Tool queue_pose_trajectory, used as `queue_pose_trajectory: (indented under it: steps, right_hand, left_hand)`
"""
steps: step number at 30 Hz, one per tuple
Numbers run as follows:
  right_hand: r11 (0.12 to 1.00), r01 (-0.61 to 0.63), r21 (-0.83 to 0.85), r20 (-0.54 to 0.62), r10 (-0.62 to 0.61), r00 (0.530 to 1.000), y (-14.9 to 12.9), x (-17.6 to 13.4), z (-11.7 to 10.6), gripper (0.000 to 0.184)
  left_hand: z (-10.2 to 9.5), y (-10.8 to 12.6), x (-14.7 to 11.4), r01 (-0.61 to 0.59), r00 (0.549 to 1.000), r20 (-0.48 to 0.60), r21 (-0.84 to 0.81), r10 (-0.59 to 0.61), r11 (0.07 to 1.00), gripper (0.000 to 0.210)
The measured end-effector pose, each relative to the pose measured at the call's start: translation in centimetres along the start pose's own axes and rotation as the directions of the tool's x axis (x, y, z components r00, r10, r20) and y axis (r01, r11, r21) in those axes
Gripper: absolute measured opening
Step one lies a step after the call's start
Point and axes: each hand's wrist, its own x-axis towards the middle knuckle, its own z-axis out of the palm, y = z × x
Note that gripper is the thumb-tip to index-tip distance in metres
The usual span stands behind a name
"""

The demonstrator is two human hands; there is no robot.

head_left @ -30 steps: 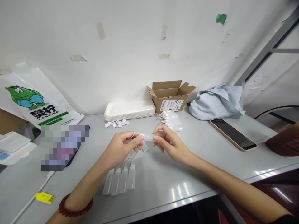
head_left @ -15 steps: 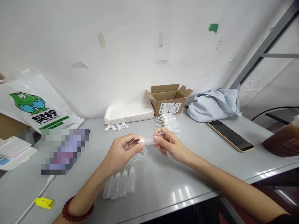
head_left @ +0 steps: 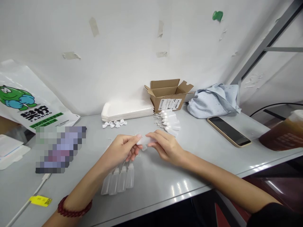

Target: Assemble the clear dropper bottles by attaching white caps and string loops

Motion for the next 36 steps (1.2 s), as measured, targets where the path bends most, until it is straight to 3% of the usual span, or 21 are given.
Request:
queue_pose_trajectory:
  steps: [3,6,9,11,12,14,16,19,21,23,26,30,32,34,36]
  right_hand:
    - [0.996,-0.059,0.063,-0.008,0.06,0.998,-0.3,0.1,-0.2,0.022]
    - [0.922,-0.301,0.244,0.082,0.29,0.954,-0.6,0.5,-0.8,0.024]
    - [0.669,-0.588,0.454,0.284,0.517,0.808,-0.6,0.9,-1.3,0.029]
    - [0.493,-0.669,0.556,0.382,0.563,0.733,-0.4,1.0,-1.4,0.031]
    - [0.447,-0.68,0.581,0.399,0.572,0.717,-0.3,1.1,-1.3,0.032]
    - [0.485,-0.663,0.571,0.357,0.58,0.732,-0.3,1.1,-1.2,0.031]
    - [0.648,-0.596,0.474,0.24,0.556,0.796,-0.5,0.9,-1.1,0.028]
    - [0.862,-0.416,0.29,0.073,0.414,0.907,-0.9,0.7,-1.1,0.024]
    - [0.903,-0.352,0.248,0.047,0.351,0.935,-1.0,0.6,-1.1,0.024]
    - [0.881,-0.382,0.278,0.08,0.375,0.923,-1.1,0.5,-1.1,0.025]
    - [0.748,-0.532,0.397,0.191,0.5,0.845,-1.1,0.6,-1.0,0.027]
    - [0.417,-0.688,0.594,0.393,0.596,0.7,-0.9,0.7,-0.7,0.031]
    - [0.269,-0.707,0.654,0.464,0.596,0.655,-0.8,0.8,-0.5,0.033]
    - [0.219,-0.71,0.669,0.484,0.597,0.64,-0.7,0.9,-0.4,0.034]
    - [0.252,-0.705,0.663,0.46,0.605,0.649,-0.6,1.0,-0.4,0.034]
  left_hand:
    - [0.3,-0.1,0.0,0.004,1.0,-0.03,0.009,-0.004,1.0,0.042]
    - [0.8,-0.2,-0.3,-0.071,0.994,-0.082,0.094,0.079,0.993,0.042]
    - [1.3,-0.2,-0.6,-0.177,0.969,-0.134,0.216,0.209,0.96,0.038]
    - [1.5,-0.2,-0.7,-0.245,0.944,-0.153,0.264,0.292,0.933,0.032]
    - [1.5,-0.2,-0.7,-0.26,0.937,-0.163,0.265,0.309,0.928,0.029]
    - [1.5,-0.2,-0.5,-0.243,0.941,-0.181,0.229,0.287,0.943,0.027]
    - [1.2,-0.1,-0.4,-0.201,0.961,-0.155,0.18,0.23,0.963,0.032]
    - [0.9,0.2,-0.3,-0.185,0.978,-0.069,0.142,0.196,0.973,0.04]
    - [0.8,0.3,-0.4,-0.197,0.977,-0.057,0.136,0.206,0.971,0.041]
    - [0.9,0.4,-0.6,-0.216,0.971,-0.068,0.154,0.228,0.964,0.039]
    - [1.0,0.2,-0.8,-0.258,0.957,-0.069,0.234,0.281,0.937,0.034]
    - [0.8,-0.4,-0.7,-0.352,0.908,-0.052,0.444,0.416,0.824,0.031]
    - [0.7,-0.5,-0.5,-0.373,0.888,-0.047,0.512,0.458,0.774,0.032]
    - [0.5,-0.5,-0.4,-0.366,0.891,-0.046,0.515,0.451,0.775,0.032]
    - [0.3,-0.3,-0.2,-0.349,0.907,-0.045,0.477,0.419,0.807,0.032]
